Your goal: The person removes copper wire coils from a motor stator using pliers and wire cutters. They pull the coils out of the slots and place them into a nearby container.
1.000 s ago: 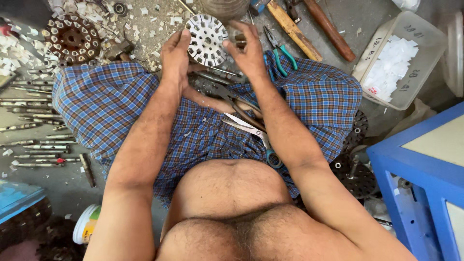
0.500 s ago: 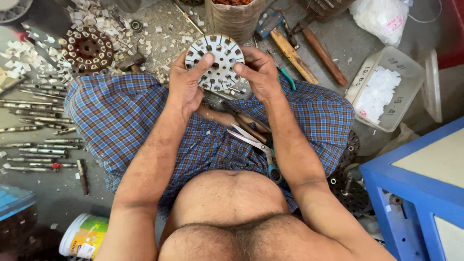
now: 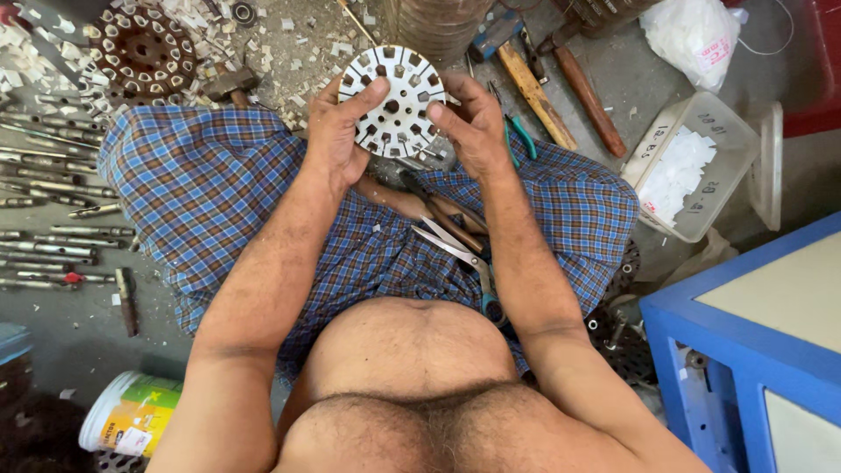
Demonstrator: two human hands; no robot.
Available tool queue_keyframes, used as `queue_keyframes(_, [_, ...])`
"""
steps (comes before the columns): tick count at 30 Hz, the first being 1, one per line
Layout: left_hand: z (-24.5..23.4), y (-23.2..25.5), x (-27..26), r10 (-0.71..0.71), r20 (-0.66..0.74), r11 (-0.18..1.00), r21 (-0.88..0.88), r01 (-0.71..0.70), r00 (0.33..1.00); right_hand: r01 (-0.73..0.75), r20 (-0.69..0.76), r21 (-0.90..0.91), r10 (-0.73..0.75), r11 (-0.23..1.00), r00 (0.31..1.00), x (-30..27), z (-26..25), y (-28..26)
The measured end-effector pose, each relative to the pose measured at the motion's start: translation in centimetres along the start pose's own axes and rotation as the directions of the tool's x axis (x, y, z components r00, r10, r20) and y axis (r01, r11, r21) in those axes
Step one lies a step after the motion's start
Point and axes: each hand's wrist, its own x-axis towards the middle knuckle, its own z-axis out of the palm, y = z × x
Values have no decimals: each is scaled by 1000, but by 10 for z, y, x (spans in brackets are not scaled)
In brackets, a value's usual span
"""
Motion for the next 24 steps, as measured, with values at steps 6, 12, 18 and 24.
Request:
queue_keyframes(6, [4, 4, 0, -76, -203, 997, -4, 77, 976, 19, -3, 105, -19, 994, 1000, -1, 13, -11])
queue_keyframes(12, [-2, 2, 3, -70, -187, 997, -56, 60, 980, 66, -108, -45, -70, 997, 992, -2, 17, -3])
queue_keyframes(18, [-12, -13, 8, -44, -82, 999, -33, 42, 996, 107, -299, -166, -153, 980, 942, -5, 29, 15])
queue_keyframes(24, [-18, -16, 11, -74, -171, 997, -47, 67, 983, 58, -264, 151, -16, 987, 964, -17, 29, 8])
